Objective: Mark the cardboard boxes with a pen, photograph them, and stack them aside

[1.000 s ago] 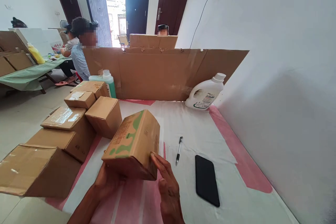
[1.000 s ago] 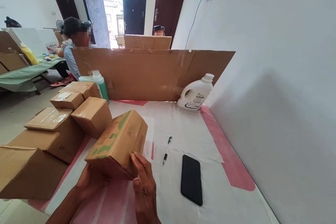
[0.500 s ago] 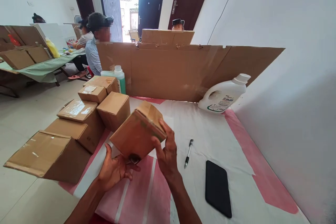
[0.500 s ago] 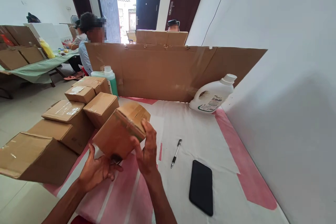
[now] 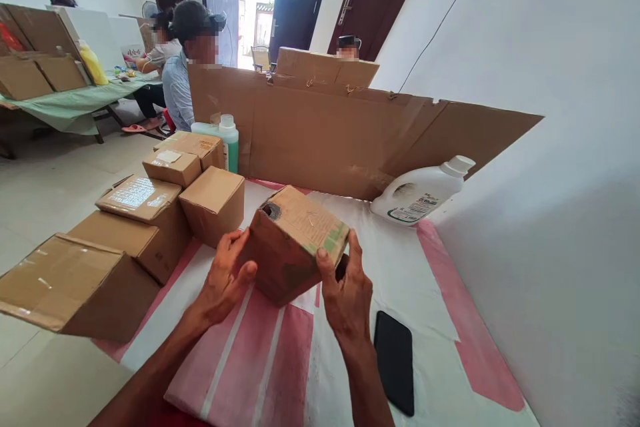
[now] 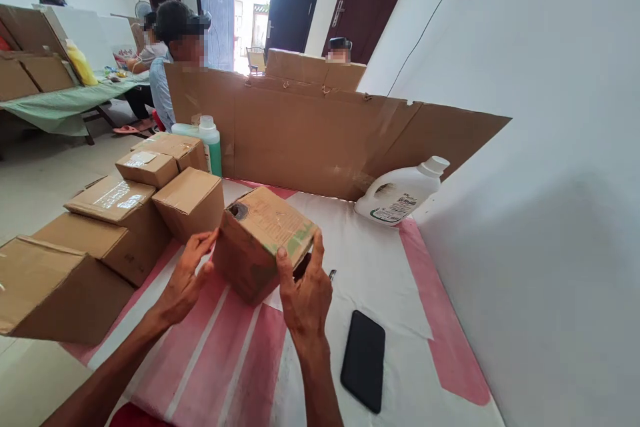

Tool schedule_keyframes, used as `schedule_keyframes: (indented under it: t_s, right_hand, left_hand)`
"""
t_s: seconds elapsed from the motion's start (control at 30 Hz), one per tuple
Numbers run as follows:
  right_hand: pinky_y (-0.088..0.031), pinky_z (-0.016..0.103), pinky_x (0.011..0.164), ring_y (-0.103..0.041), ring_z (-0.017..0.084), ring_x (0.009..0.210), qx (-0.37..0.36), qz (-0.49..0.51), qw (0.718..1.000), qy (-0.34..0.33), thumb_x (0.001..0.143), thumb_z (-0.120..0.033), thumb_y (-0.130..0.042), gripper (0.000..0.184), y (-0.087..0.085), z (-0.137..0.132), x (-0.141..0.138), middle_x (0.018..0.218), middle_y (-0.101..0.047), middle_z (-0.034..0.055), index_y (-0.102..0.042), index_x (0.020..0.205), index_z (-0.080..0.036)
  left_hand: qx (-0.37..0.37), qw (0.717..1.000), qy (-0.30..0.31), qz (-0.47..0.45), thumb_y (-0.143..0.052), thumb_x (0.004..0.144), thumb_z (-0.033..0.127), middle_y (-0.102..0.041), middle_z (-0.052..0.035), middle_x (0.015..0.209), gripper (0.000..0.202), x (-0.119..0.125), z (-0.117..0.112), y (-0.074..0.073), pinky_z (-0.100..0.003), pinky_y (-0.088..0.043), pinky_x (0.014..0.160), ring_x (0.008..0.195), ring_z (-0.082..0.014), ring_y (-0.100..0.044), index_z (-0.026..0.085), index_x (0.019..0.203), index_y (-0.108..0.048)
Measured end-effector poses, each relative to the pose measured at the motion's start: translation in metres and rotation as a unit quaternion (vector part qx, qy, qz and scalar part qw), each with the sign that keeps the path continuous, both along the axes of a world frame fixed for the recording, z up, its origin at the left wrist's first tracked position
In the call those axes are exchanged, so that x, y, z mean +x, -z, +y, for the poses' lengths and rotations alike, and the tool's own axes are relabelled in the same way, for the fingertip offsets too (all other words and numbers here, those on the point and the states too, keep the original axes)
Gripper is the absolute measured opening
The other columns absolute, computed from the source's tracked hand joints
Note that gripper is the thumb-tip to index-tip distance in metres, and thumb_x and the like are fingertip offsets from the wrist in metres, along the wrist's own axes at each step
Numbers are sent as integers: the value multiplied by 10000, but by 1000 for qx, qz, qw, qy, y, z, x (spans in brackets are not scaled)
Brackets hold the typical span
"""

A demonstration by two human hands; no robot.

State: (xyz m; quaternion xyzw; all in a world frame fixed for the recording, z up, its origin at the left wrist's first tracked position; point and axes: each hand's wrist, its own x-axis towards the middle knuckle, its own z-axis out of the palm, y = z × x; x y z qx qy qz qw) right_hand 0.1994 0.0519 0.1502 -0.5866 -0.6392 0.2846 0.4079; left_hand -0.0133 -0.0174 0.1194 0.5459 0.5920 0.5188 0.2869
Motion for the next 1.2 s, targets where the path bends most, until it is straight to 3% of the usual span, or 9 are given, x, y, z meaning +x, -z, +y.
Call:
schedule_keyframes:
  t_s: [0.1,0.2,0.33,0.43,0.53,0.67,0.83,1.07,1.2]
  right_hand:
    - [-441,313,553,-593,214,550,-40,17,998,-42,925,-713,-435,973,2,-24,0,653,-634,-42,-49,1632,-165]
    - [-401,294,520,-545,195,488,-20,-19,999,-18,920,-705,-476,912,4,-39,2,545,-515,-84,-238,1597,-143]
    - [-418,291,542,-557,179,495,22,-7,1000,19,946,-671,-468,741,13,-49,20,572,-521,-66,-475,1470,-147]
    - [-457,305,618,-600,186,584,78,-3,994,72,948,-624,-511,568,27,-52,44,664,-598,-17,-641,1273,-176]
    - [-496,381,845,-659,257,913,116,47,979,159,933,-602,-549,506,43,-51,66,994,-690,90,-659,1209,-193]
    - [-494,489,1014,-562,317,1294,15,248,967,52,958,-618,-467,622,64,-53,64,1429,-582,122,-488,1466,-258]
    - [-556,494,968,-627,329,1222,-81,320,944,-3,962,-619,-482,606,69,-74,29,1308,-692,104,-548,1436,-248]
    - [-468,440,1113,-526,258,1367,-90,387,916,-55,1001,-596,-437,561,51,-83,17,1493,-563,56,-497,1471,-296]
    - [-547,404,945,-616,256,1248,-61,277,959,-9,1026,-619,-222,621,68,-63,44,1357,-652,112,-545,1402,-244]
  left_hand:
    - [6,999,-25,-25,-452,879,794,-448,-176,1444,834,0,39,-2,-489,-327,1160,1363,-327,-433,180,1444,-466]
    - [-10,997,-6,-73,-450,860,817,-506,-190,1402,830,0,70,-2,-489,-326,1154,1338,-321,-471,172,1382,-439]
    - [-16,998,22,-58,-597,847,711,-484,-172,1423,809,9,87,-13,-506,-308,1164,1366,-329,-444,217,1445,-365]
    - [-6,998,53,-33,-659,851,553,-457,-156,1446,725,19,84,-25,-514,-264,1195,1403,-334,-391,235,1446,-395]
    - [12,989,142,-37,-648,857,458,-468,-131,1456,681,28,72,-33,-518,-280,1197,1396,-331,-408,252,1456,-396]
    - [40,972,225,-52,-653,837,455,-405,-92,1535,735,44,49,-35,-523,-276,1204,1431,-357,-366,287,1499,-378]
    - [44,975,192,-106,-584,894,458,-358,-49,1599,687,59,20,-36,-504,-306,1189,1464,-368,-338,329,1521,-334]
    - [-40,976,172,-124,-624,878,522,-474,-66,1537,730,43,20,-43,-496,-383,1131,1383,-373,-461,323,1523,-347]
    - [-39,983,139,-112,-617,872,548,-512,-80,1497,715,37,23,-37,-533,-374,1123,1344,-377,-488,313,1503,-379]
